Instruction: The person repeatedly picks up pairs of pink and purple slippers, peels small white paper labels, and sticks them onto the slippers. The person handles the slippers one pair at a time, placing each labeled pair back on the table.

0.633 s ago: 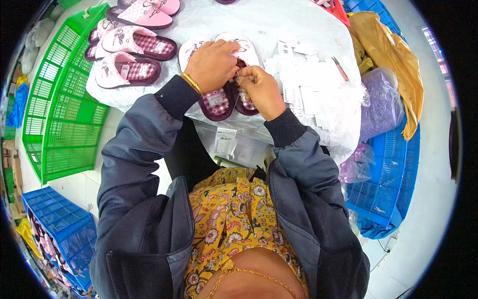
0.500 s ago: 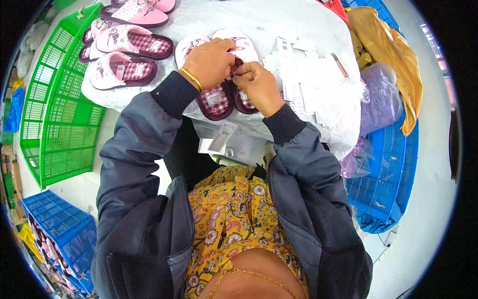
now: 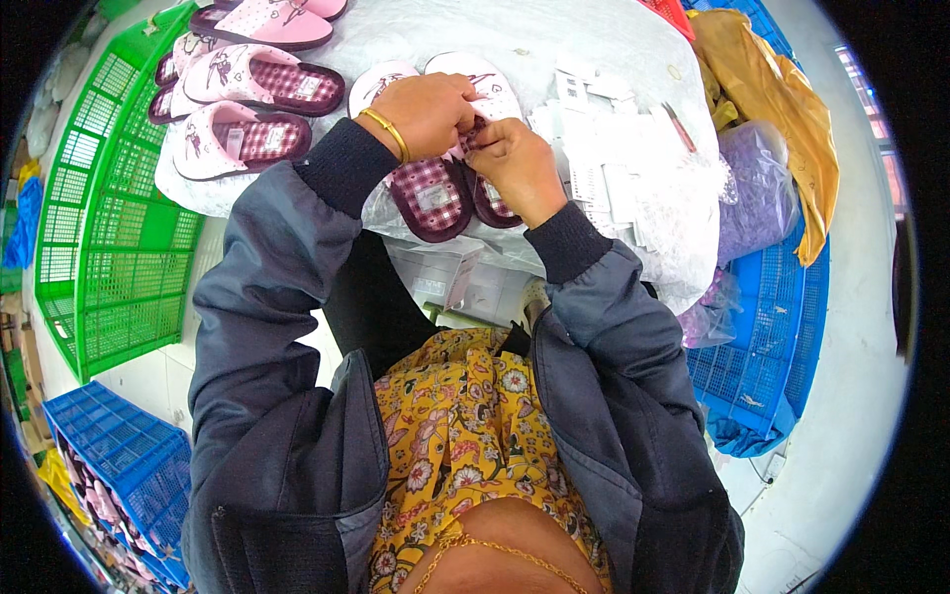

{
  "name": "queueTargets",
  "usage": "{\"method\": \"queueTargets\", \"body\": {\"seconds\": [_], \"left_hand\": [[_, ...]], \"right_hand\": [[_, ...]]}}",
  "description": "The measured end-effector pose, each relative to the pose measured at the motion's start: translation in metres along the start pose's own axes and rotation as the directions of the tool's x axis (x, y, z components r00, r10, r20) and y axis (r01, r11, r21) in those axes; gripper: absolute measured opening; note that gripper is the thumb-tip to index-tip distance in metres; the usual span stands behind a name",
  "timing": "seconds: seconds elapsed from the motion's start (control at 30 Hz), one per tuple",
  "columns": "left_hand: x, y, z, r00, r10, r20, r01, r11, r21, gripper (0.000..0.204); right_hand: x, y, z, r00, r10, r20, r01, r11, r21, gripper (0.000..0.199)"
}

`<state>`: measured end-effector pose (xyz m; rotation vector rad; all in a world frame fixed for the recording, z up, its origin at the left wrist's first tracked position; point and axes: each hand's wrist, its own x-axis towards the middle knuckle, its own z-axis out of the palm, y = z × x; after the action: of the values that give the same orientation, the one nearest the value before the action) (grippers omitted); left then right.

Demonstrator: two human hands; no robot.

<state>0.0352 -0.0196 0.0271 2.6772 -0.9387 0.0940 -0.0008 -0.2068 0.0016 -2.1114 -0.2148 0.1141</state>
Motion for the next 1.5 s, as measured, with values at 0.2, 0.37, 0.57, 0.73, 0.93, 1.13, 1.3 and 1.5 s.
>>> {"method": "queueTargets", "body": {"seconds": [0.2, 0.37, 0.57, 0.73, 0.93, 1.13, 1.3, 1.5], "left_hand": [[-0.001, 0.004, -0.002, 1.000, -0.009, -0.019, 0.009, 1.000, -0.002, 0.017], [0.001, 0.002, 0.002, 1.000, -0.017, -0.009, 0.017, 1.000, -0.003, 0.016], [0.008, 0.002, 0.003, 1.000, 0.007, 0.002, -0.007, 0.997, 0.076, 0.011], [0.013, 0.009, 0.005, 0.998, 0.040, -0.042, -0.029, 0.974, 0.225, 0.012], [0.010, 0.020, -0.003, 0.997, 0.036, -0.069, -0.023, 0.985, 0.174, 0.016], [-0.013, 0.020, -0.021, 0.907, 0.028, -0.421, -0.087, 0.989, -0.120, 0.012], [-0.032, 0.034, -0.032, 0.897, -0.027, -0.441, -0.062, 0.981, -0.186, 0.009], [-0.034, 0.027, -0.021, 0.854, -0.026, -0.520, -0.085, 0.979, -0.187, 0.010]], "right_hand": [[0.002, 0.002, 0.004, 0.999, 0.039, -0.029, -0.039, 0.999, -0.014, 0.022], [0.004, -0.001, 0.008, 0.997, 0.037, -0.066, -0.042, 0.996, -0.076, 0.023], [0.004, 0.000, 0.010, 0.996, 0.047, -0.080, -0.052, 0.997, -0.057, 0.027], [0.000, -0.015, 0.001, 0.994, 0.107, 0.029, -0.108, 0.994, 0.032, 0.027], [0.001, -0.008, 0.000, 0.987, 0.127, 0.095, -0.139, 0.980, 0.142, 0.027], [-0.014, -0.010, -0.004, 1.000, 0.024, -0.007, -0.016, 0.818, 0.574, 0.024], [-0.006, -0.013, 0.001, 0.997, -0.072, 0.025, 0.047, 0.839, 0.543, 0.016], [-0.004, -0.010, 0.006, 0.980, -0.194, 0.036, 0.155, 0.871, 0.466, 0.009]]}}
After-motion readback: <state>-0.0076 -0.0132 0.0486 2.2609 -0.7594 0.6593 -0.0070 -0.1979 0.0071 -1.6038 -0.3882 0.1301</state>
